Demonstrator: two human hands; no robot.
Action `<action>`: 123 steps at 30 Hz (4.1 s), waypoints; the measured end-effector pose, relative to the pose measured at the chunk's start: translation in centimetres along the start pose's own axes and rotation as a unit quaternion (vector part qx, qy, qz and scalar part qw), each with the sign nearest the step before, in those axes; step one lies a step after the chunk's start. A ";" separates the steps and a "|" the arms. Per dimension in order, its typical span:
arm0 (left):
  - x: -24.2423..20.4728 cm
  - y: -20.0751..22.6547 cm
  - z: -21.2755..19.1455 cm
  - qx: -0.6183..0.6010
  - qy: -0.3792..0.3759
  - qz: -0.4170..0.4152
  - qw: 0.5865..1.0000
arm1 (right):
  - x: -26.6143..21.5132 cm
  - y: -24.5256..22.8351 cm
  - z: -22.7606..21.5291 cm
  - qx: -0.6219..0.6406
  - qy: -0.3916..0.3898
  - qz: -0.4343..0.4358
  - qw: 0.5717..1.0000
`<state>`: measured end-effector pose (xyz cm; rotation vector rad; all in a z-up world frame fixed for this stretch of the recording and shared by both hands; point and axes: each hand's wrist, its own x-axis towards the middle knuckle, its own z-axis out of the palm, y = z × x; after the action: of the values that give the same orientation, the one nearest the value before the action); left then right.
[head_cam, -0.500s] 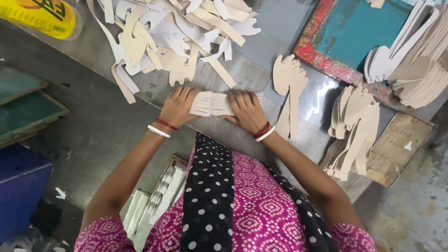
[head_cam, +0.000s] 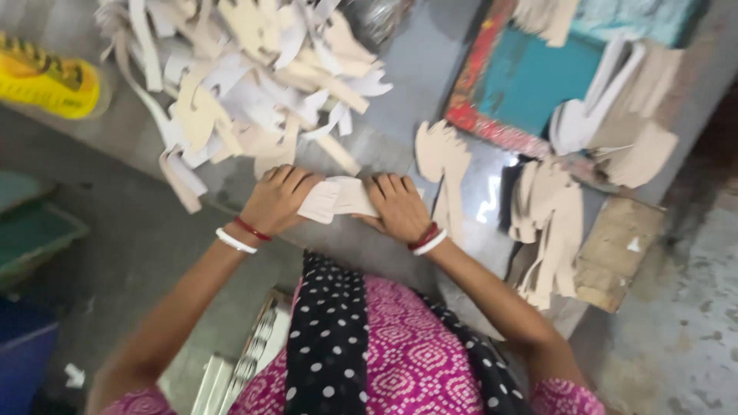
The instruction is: The person gathers and stacks light-colored wooden cutouts on a metal workbench. They align the pieces into neat piles and move them to a designated area on the table.
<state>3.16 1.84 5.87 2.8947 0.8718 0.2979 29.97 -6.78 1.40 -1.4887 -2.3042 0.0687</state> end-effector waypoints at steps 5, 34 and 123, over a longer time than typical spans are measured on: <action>11.7 1.4 -5.5 -0.003 -0.028 0.142 0.990 | -1.2 2.4 -6.8 0.025 0.026 0.112 0.993; 73.6 8.9 25.9 0.186 0.028 0.349 0.918 | -5.8 28.4 -37.1 -0.290 -0.531 0.378 0.700; 74.0 10.4 21.2 0.205 0.101 0.201 0.953 | 7.5 49.3 1.5 -0.236 0.132 0.478 0.836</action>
<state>73.76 33.44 -1.56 3.4734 0.3871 0.5091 69.45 21.42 -10.07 -2.5697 -1.1961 -0.4328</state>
